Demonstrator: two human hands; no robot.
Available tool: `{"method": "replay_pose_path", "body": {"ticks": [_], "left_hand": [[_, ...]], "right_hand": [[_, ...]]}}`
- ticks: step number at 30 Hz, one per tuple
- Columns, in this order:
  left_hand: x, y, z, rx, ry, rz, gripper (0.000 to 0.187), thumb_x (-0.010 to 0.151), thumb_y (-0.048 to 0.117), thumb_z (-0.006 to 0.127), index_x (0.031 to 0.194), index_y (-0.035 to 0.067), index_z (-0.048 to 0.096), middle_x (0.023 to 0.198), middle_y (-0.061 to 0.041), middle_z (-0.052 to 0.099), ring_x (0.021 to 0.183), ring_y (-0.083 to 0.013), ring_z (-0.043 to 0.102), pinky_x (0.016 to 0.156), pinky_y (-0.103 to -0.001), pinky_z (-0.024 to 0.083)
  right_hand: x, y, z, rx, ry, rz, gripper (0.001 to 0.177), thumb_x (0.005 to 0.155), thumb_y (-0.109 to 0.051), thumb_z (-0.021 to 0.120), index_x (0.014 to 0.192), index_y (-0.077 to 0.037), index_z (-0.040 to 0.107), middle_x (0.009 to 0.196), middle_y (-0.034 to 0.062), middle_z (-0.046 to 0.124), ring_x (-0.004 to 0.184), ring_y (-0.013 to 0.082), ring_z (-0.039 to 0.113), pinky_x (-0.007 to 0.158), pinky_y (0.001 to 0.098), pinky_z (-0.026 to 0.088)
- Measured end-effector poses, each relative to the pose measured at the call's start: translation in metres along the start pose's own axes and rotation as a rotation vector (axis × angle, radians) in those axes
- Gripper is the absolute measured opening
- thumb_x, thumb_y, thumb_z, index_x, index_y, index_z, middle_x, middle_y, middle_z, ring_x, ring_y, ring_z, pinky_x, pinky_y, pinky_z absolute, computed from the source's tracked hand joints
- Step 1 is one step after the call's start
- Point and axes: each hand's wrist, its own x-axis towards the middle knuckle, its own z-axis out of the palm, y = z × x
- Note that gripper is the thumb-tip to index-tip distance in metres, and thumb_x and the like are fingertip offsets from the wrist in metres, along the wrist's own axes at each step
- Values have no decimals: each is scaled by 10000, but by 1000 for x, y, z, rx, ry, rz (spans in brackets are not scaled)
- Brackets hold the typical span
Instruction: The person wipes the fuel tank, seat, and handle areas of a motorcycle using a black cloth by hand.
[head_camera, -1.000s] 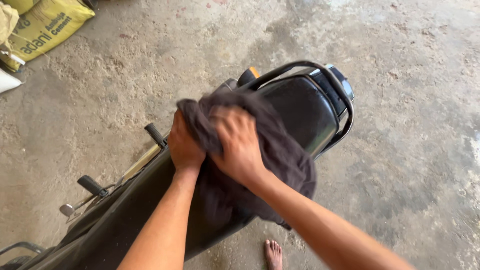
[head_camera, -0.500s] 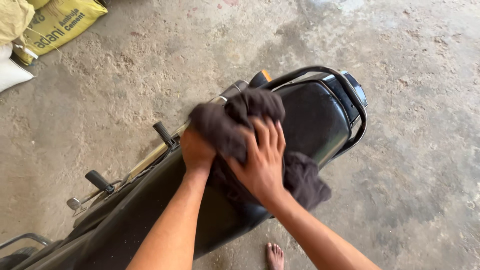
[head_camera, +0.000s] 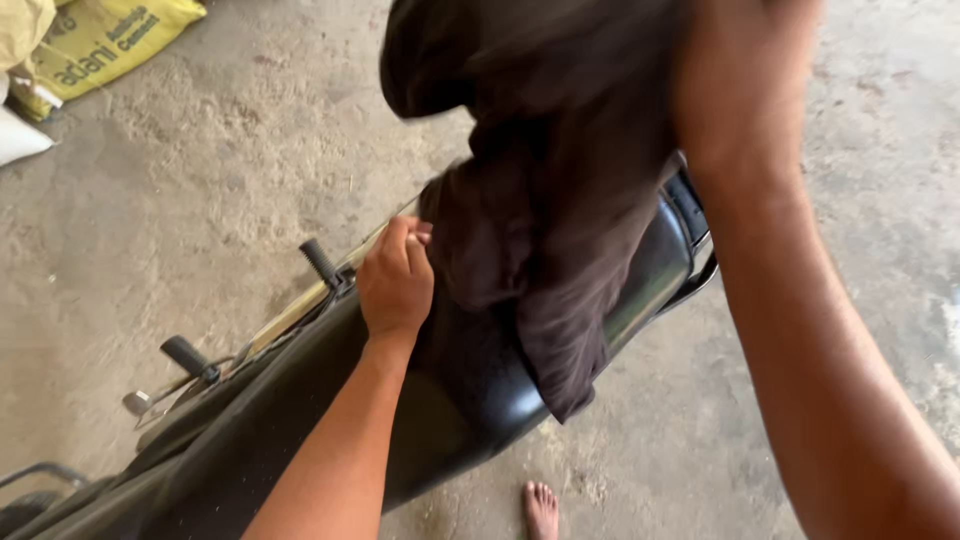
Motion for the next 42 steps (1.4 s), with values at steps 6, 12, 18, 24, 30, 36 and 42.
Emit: {"method": "replay_pose_path", "body": {"ticks": [6, 12, 18, 24, 30, 36, 42], "left_hand": [[2, 2, -1, -23, -55, -87, 180, 1014, 160, 470, 1026, 121, 645, 950, -73, 766, 891, -310, 741, 751, -438, 561], [-2, 4, -5, -54, -124, -92, 176, 999, 175, 485, 1051, 136, 649, 966, -75, 765, 904, -320, 738, 760, -446, 559], [4, -1, -2, -77, -132, -118, 182, 984, 190, 501, 1076, 150, 653, 982, -77, 765, 917, -329, 735, 770, -453, 557], [3, 1, -3, -36, -60, -131, 215, 1015, 153, 453, 1093, 159, 654, 970, -70, 767, 902, -332, 737, 768, -460, 557], [-3, 1, -2, -44, -19, -67, 181, 1050, 155, 458, 1104, 137, 629, 926, -61, 761, 876, -330, 731, 740, -472, 552], [-2, 7, -10, -13, -3, 16, 182, 981, 128, 498, 1132, 104, 598, 962, -112, 742, 887, -359, 719, 736, -481, 542], [5, 7, -7, -94, -13, -70, 162, 1009, 119, 480, 1089, 128, 621, 944, -103, 755, 871, -347, 732, 742, -485, 550]], "right_hand": [[7, 6, -17, 795, -537, -259, 248, 1152, -181, 520, 1221, 32, 628, 1172, 185, 634, 1045, 287, 590, 855, 487, 493], [-83, 10, 58, -494, -709, -291, 778, 914, -582, 645, 1547, -192, 419, 1670, 159, 250, 1554, 423, 134, 1185, 657, 143], [-135, 12, 137, -323, -286, -486, 951, 613, -351, 828, 1453, -103, 457, 1582, 247, 241, 1480, 552, 164, 1191, 649, 138], [-137, 87, 147, -432, -140, -705, 493, 790, -72, 648, 1275, -130, 581, 1632, 151, 378, 1573, 422, 269, 1292, 594, 155], [-42, 125, 125, -566, 193, -229, 571, 869, -140, 691, 1393, 27, 537, 1526, 250, 447, 1468, 464, 350, 1188, 592, 284], [-155, 59, 179, -290, 123, -487, 742, 830, -202, 731, 1450, 125, 489, 1552, 306, 398, 1483, 539, 238, 1213, 640, 184], [-165, 125, 155, 27, -149, -631, 455, 976, -161, 598, 1417, -51, 595, 1567, 143, 542, 1571, 373, 394, 1354, 622, 205]]}}
